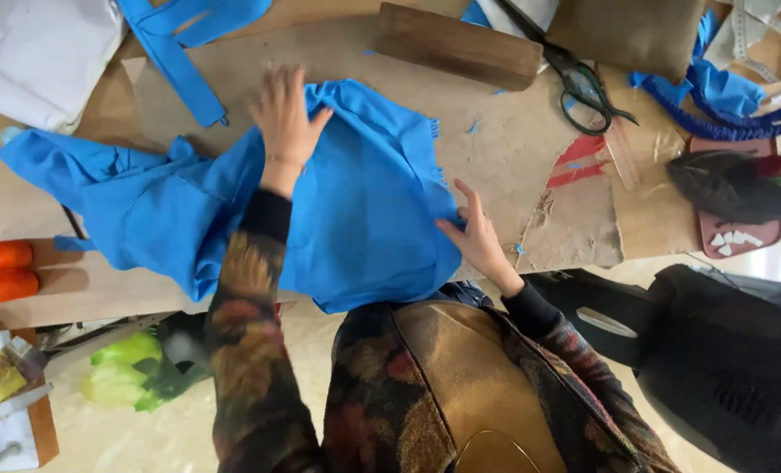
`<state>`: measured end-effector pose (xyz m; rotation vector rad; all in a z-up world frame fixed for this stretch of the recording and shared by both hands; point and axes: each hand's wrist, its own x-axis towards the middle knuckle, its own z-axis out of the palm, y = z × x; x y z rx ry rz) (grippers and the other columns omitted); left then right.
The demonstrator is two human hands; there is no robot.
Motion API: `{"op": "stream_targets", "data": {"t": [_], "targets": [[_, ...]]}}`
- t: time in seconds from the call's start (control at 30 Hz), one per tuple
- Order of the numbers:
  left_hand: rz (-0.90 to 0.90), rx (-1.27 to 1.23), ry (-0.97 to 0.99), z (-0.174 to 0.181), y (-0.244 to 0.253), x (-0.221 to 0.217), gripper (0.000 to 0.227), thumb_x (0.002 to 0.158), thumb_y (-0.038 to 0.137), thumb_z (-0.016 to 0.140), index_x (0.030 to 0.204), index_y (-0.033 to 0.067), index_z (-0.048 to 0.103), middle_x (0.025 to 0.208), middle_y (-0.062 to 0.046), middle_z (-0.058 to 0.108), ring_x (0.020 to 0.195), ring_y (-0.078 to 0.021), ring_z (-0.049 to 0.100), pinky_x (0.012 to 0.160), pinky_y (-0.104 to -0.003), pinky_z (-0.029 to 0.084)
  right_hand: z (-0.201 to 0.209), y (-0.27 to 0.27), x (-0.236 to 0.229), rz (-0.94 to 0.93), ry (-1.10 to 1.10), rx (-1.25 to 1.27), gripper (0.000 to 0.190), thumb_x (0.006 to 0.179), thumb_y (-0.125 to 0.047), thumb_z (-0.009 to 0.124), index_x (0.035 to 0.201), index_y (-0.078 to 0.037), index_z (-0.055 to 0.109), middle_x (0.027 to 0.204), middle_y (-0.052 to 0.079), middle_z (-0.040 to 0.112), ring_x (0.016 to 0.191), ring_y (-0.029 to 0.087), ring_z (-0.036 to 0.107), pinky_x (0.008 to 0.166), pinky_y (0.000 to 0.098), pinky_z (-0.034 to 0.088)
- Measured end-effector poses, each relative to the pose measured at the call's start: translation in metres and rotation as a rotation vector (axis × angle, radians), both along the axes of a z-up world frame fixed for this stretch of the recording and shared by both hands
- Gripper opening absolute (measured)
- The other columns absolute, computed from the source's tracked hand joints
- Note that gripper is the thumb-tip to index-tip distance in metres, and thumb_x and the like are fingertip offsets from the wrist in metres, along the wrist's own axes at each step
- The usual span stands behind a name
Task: The person irons a blue piece of fabric on a wooden workbench, smoothing it out and adjusting its position. They then apply a strip of white tape to the fabric and iron over it to secure the tape in place.
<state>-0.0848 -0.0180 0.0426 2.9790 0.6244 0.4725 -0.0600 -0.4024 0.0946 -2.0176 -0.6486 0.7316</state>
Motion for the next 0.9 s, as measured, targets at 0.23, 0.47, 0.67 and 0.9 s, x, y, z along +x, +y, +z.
{"op": "stream_targets", "data": {"t": [0.23, 0.47, 0.67, 0.9], "targets": [[0.152, 0.136, -0.014, -0.032, 0.023, -0.113, 0.030, 0.094, 0.026, 0.086, 0.111, 0.0114, 0.067, 0.130, -0.010, 0.060, 0.137, -0.0379, 0.050, 0.111, -0.067, 0.031, -0.076, -0.053, -0.037, -0.042, 0.499, 0.028, 0.045, 0.095, -0.023, 0.078, 0.132, 0.000, 0.066, 0.108, 0.021, 0.076, 0.099, 0.034, 0.075, 0.083, 0.0500, 0.061], [0.180, -0.195, -0.098, 0.000, 0.089, -0.074, 0.051, 0.121, 0.044, 0.043, 0.090, 0.0107, 0.065, 0.079, -0.018, 0.072, 0.079, -0.0444, 0.072, 0.073, -0.059, 0.055, 0.020, -0.033, 0.032, -0.460, 0.529, 0.222, 0.040, 0.104, -0.029, 0.068, 0.132, -0.001, 0.061, 0.116, 0.020, 0.063, 0.109, 0.035, 0.066, 0.094, 0.0555, 0.055], [0.215, -0.282, 0.142, -0.020, 0.140, -0.084, 0.055, 0.119, 0.053, 0.047, 0.091, 0.0123, 0.071, 0.087, -0.017, 0.074, 0.087, -0.0458, 0.072, 0.074, -0.059, 0.056, 0.029, -0.069, 0.097, -0.263, 0.166, 0.130, 0.023, 0.105, -0.018, 0.071, 0.122, -0.005, 0.065, 0.101, 0.019, 0.071, 0.084, 0.026, 0.070, 0.067, 0.0391, 0.061], [0.340, 0.124, 0.444, -0.023, 0.090, -0.099, 0.029, 0.083, 0.035, 0.080, 0.103, 0.0151, 0.075, 0.100, -0.013, 0.073, 0.092, -0.0378, 0.070, 0.071, -0.055, 0.055, -0.002, -0.083, 0.065, -0.123, 0.226, -0.101, 0.026, 0.102, -0.022, 0.070, 0.122, -0.006, 0.070, 0.067, 0.010, 0.064, 0.059, 0.017, 0.060, 0.059, 0.0290, 0.053]]}}
